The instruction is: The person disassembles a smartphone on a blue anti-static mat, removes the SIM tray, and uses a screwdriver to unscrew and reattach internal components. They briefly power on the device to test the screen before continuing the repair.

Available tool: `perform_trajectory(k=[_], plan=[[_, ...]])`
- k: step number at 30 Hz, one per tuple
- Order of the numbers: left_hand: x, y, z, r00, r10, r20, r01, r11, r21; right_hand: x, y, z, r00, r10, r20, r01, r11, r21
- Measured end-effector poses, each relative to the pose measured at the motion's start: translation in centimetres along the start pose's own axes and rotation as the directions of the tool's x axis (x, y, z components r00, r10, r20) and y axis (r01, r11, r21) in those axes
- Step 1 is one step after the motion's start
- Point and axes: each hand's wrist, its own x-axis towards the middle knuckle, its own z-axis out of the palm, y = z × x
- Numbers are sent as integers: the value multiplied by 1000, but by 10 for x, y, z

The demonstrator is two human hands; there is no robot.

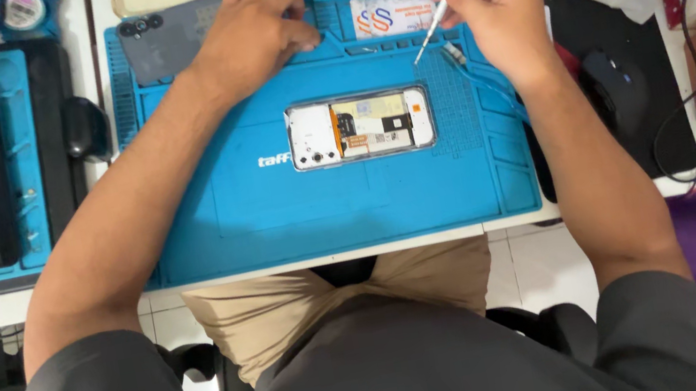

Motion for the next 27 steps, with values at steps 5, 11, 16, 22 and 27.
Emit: perform_trajectory(k=[5,11,16,22,27], plan=[[-4,1,-1,999,10,-43,-11,1000,-28,-7,-5,12,997,-60,45,61,998,-13],[-11,1,2,994,-50,-99,38,993,-116,-13,-8,25,991,-101,88,106,993,-51],[-14,1,2,989,-108,-96,93,984,-151,-13,-6,27,990,-98,101,103,994,-41],[-12,4,1,993,-43,-108,35,997,-73,-14,-4,26,991,-96,94,99,994,-37],[-7,15,1,999,-21,-48,26,995,100,-15,-6,28,991,-109,79,111,993,-31]])
